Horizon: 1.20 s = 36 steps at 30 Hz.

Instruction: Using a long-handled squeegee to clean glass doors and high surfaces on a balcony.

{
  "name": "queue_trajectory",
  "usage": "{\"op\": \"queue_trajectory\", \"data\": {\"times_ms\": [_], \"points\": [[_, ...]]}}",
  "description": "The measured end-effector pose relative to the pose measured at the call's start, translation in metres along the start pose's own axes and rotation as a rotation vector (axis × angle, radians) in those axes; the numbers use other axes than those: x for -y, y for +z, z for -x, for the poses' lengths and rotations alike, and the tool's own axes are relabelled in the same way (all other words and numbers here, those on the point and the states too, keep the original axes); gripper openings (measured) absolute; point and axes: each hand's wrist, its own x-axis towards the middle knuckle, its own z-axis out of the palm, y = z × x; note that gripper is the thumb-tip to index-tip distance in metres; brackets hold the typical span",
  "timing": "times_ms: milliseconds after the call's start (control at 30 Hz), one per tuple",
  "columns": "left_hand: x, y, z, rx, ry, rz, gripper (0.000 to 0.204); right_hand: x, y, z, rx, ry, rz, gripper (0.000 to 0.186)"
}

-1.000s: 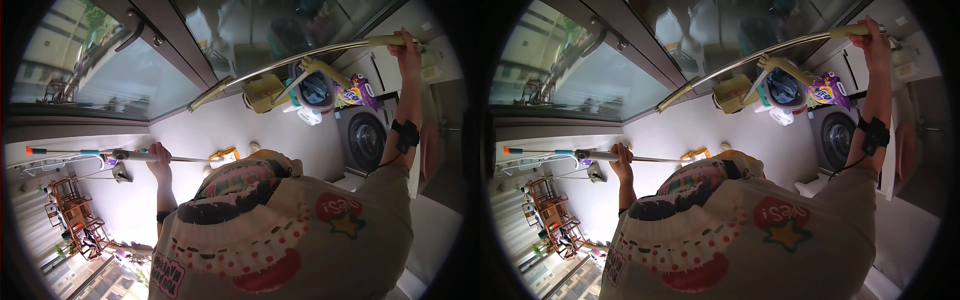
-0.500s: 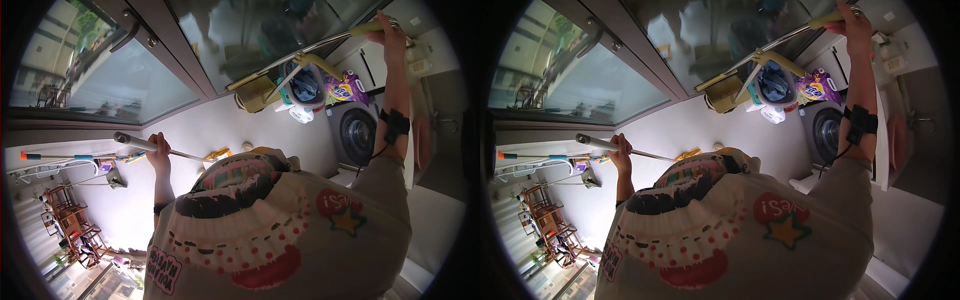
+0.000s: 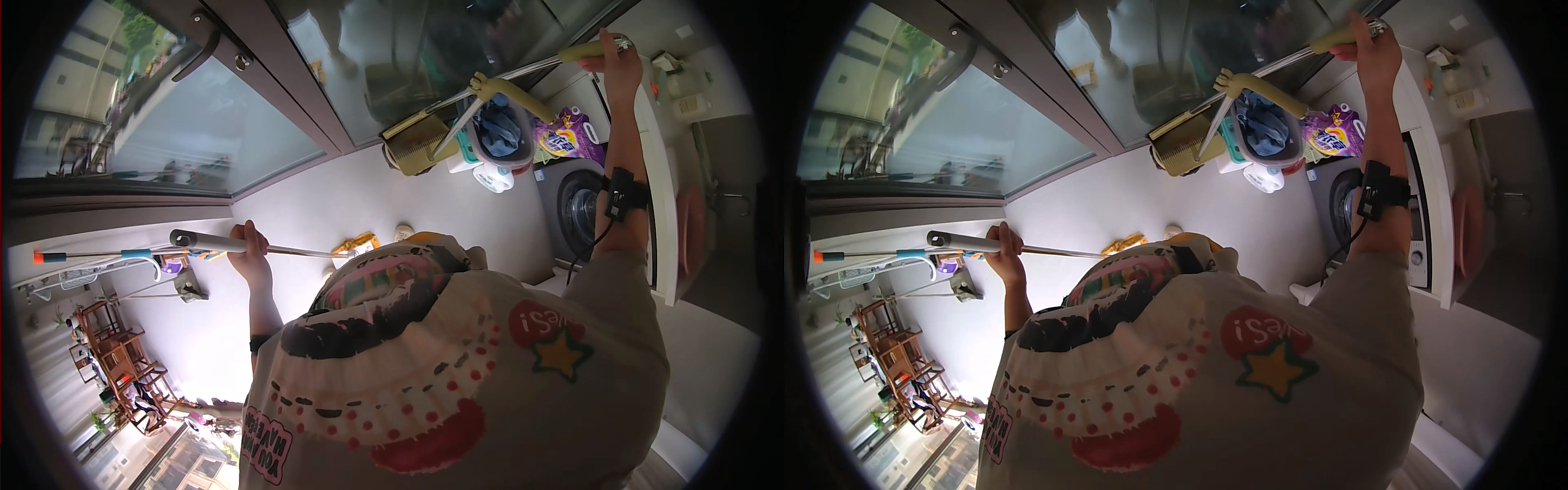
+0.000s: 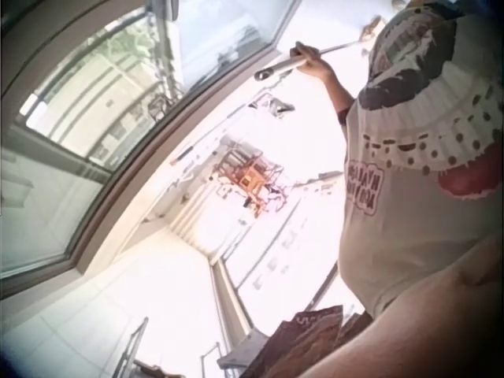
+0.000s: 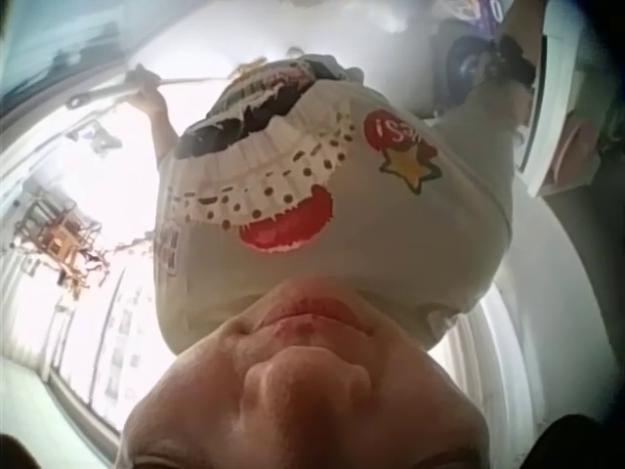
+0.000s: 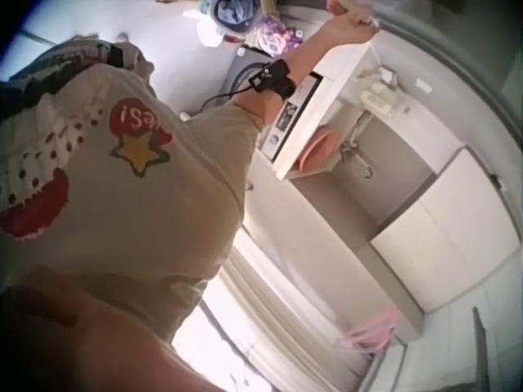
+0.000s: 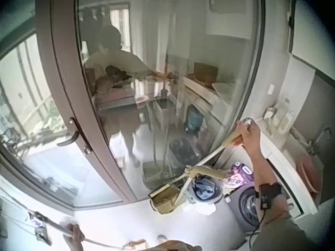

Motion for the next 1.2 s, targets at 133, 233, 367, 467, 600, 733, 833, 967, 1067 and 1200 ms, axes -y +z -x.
{"op": "queue_trajectory", "data": {"times_ms": [133, 233, 367, 467, 600, 733, 833, 967, 1067, 1200], "points": [[0.001, -0.001, -0.001, 0.001, -0.006, 0.028, 0.032, -0.059, -0.030, -0.003, -0.012, 0.263, 0.042, 0.040], [-0.002, 0.001, 0.001, 0.001, -0.010, 0.025, 0.033, -0.092, -0.050, 0.009, -0.228, 0.319, -0.073, 0.037], [-0.002, 0.003, 0.001, 0.008, -0.024, 0.002, 0.034, -0.123, -0.066, 0.022, -0.321, 0.508, -0.275, 0.031], [0.002, 0.003, -0.002, 0.042, 0.004, 0.005, 0.032, -0.142, -0.073, 0.036, -0.286, 0.503, -0.257, 0.031], [0.003, 0.006, -0.003, 0.060, 0.016, -0.001, 0.032, -0.166, -0.058, 0.044, -0.074, 0.571, -0.339, 0.025], [0.003, 0.010, -0.003, 0.087, -0.007, 0.007, 0.032, -0.146, -0.018, 0.024, -0.004, 0.315, -0.408, 0.023], [0.001, 0.016, -0.003, 0.096, -0.006, -0.003, 0.032, -0.126, 0.008, -0.011, 0.059, 0.213, -0.178, 0.031], [-0.004, 0.022, 0.001, 0.065, -0.015, -0.017, 0.032, -0.030, 0.056, -0.033, -0.032, 0.081, -0.117, 0.030], [-0.002, 0.017, 0.006, 0.046, 0.000, -0.043, 0.032, 0.014, 0.081, -0.054, 0.090, -0.003, 0.024, 0.030], [-0.002, 0.011, 0.012, 0.019, -0.019, 0.010, 0.032, 0.030, 0.111, -0.078, 0.187, 0.049, 0.152, 0.033]]}}
